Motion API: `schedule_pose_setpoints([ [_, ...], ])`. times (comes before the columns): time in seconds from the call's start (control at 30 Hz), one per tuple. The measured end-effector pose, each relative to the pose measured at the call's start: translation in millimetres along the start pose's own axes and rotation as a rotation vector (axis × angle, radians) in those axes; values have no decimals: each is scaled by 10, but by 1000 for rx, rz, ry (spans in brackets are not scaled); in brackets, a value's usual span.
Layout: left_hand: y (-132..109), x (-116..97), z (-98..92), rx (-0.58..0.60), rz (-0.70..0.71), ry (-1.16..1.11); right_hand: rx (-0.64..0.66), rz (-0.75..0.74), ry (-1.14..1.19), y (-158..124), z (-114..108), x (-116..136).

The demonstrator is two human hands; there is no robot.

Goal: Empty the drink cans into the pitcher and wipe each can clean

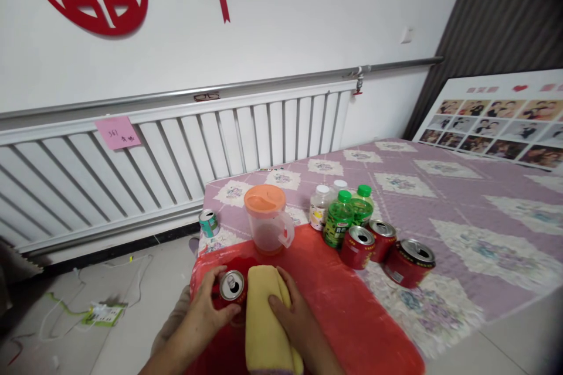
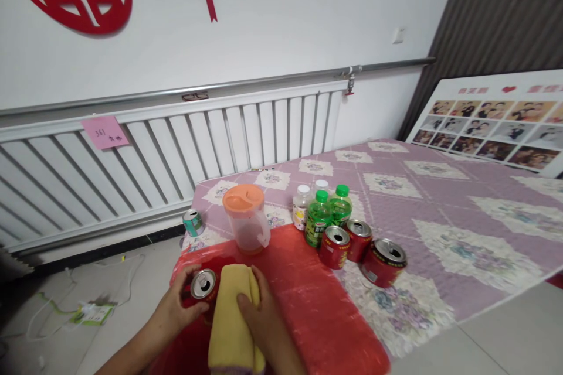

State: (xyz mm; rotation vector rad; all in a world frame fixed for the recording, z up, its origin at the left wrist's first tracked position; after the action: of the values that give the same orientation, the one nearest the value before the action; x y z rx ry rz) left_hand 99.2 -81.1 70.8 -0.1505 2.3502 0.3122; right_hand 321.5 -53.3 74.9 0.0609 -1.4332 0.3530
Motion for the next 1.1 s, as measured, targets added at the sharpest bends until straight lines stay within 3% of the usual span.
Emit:
schedule_pose_setpoints([
  [0.13, 18, -43, -30, 58, -4, -66, 19, -23, 15, 11, -2, -10],
  [0.33, 50, 15, -173, 239, 82, -138, -42, -23, -235, 21, -21, -9],
  [0.43, 45, -2, -199, 298, 103, -139, -44, -41, -254, 26, -15, -11],
  [0.67, -6, -164, -89, 31, 44, 67, 2, -4, 53, 27, 28, 42],
  [0.77, -3, -215, -77, -26, 56, 117, 66, 12, 208, 8, 46, 56],
  [0.9, 6, -238, -109, -6, 101, 108, 86, 10, 176, 6, 29, 30],
  [1.1, 29, -212, -206, 127, 120, 97, 25, -24, -145, 22, -14, 35],
])
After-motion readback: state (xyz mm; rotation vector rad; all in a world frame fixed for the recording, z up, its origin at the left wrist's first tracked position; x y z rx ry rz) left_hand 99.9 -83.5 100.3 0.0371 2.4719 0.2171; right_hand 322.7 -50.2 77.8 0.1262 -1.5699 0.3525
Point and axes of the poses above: each hand's wrist, its own y-axis towards the middle knuckle, its own z-axis out of the palm, x = y × z, the point moved 1 cm from there along y, towards the middle knuckle, and after that the axes turned 13 degrees about y, right-handed, at the moved point
